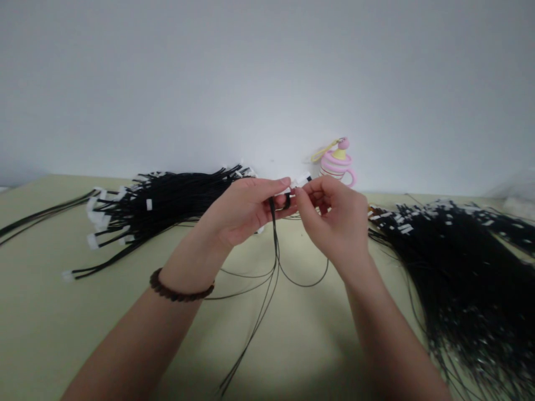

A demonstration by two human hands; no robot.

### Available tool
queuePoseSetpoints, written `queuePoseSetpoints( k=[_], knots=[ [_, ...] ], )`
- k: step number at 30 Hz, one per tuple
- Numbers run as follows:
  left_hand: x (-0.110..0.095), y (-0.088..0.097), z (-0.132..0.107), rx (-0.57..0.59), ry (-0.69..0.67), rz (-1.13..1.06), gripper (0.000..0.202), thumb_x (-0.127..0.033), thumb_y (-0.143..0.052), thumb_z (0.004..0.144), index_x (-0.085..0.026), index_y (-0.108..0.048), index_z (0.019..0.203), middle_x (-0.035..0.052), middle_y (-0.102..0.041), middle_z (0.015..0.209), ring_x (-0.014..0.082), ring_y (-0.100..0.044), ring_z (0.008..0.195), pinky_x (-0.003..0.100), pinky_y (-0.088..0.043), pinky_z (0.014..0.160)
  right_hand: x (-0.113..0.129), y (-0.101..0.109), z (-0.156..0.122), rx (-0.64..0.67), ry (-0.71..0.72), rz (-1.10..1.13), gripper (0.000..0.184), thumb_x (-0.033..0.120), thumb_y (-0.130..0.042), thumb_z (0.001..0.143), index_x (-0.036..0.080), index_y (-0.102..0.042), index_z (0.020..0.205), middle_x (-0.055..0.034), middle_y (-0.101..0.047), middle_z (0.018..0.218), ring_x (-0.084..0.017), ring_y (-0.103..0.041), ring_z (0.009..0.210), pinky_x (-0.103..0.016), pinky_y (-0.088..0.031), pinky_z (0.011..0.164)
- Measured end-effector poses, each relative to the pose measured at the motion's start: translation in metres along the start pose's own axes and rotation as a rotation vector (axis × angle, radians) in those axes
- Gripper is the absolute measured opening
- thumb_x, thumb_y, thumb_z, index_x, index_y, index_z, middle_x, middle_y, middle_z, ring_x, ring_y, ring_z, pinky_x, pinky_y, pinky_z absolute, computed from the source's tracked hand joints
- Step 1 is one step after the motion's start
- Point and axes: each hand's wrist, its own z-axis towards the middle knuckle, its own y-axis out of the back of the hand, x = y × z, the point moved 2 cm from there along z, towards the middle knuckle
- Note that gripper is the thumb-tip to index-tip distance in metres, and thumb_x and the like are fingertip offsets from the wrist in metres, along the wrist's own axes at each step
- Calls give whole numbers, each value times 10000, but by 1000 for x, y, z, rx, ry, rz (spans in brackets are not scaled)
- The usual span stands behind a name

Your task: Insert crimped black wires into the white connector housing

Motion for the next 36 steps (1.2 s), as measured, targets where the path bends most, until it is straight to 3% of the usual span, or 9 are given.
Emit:
queuePoseSetpoints(
  k=[5,13,17,20,26,32,34,36],
  knots=[
    [3,1,1,-15,20,-2,208,-189,-667,714,-105,-570,550,-6,-526,543,70,-508,535,241,-495,664,-1,-1,1,42,-19,4,117,217,-537,785,160,-597,702,17,-605,569,-82,-537,480,-208,-390,500],
    [-2,2,4,-76,-68,-24,212,-153,-615,719,-116,-534,526,-13,-500,537,80,-532,592,243,-513,728,-5,1,4,172,-26,66,96,195,-554,777,146,-634,793,8,-639,635,-87,-567,539,-203,-401,520],
    [-13,9,2,-125,-135,-60,141,-134,-602,718,-136,-552,586,-22,-493,541,94,-560,646,277,-518,806,-11,9,7,341,-22,70,166,214,-550,804,144,-651,693,17,-569,567,-78,-485,516,-207,-339,480],
    [-22,14,-1,-155,-151,-85,140,-134,-596,727,-152,-549,596,-41,-449,506,94,-556,636,312,-513,855,-13,20,9,470,-93,258,178,279,-587,806,151,-689,737,0,-595,628,-86,-487,558,-212,-344,480],
    [-32,16,-5,-177,-192,-126,159,-159,-575,755,-164,-528,603,-56,-400,471,90,-555,645,310,-499,869,-14,42,11,549,-138,485,157,343,-655,766,205,-719,728,10,-581,585,-83,-469,539,-214,-351,467],
    [-33,15,-6,-144,-200,-198,139,-130,-534,773,-169,-511,643,-68,-425,460,85,-580,620,336,-487,910,-14,46,12,859,-190,464,256,359,-585,825,146,-688,728,40,-460,460,-48,-377,425,-190,-274,396],
    [-34,15,-7,-118,-185,-248,153,-125,-508,795,-171,-502,650,-72,-425,446,85,-587,615,354,-479,930,-16,43,11,958,-214,423,269,365,-560,840,137,-680,763,31,-493,478,-55,-420,440,-189,-314,419],
    [-35,14,-8,-97,-165,-285,171,-133,-484,816,-174,-500,650,-75,-424,436,83,-597,613,357,-471,942,-22,36,12,950,-248,340,277,366,-540,849,141,-658,738,18,-534,506,-64,-470,473,-192,-358,463]
  ],
)
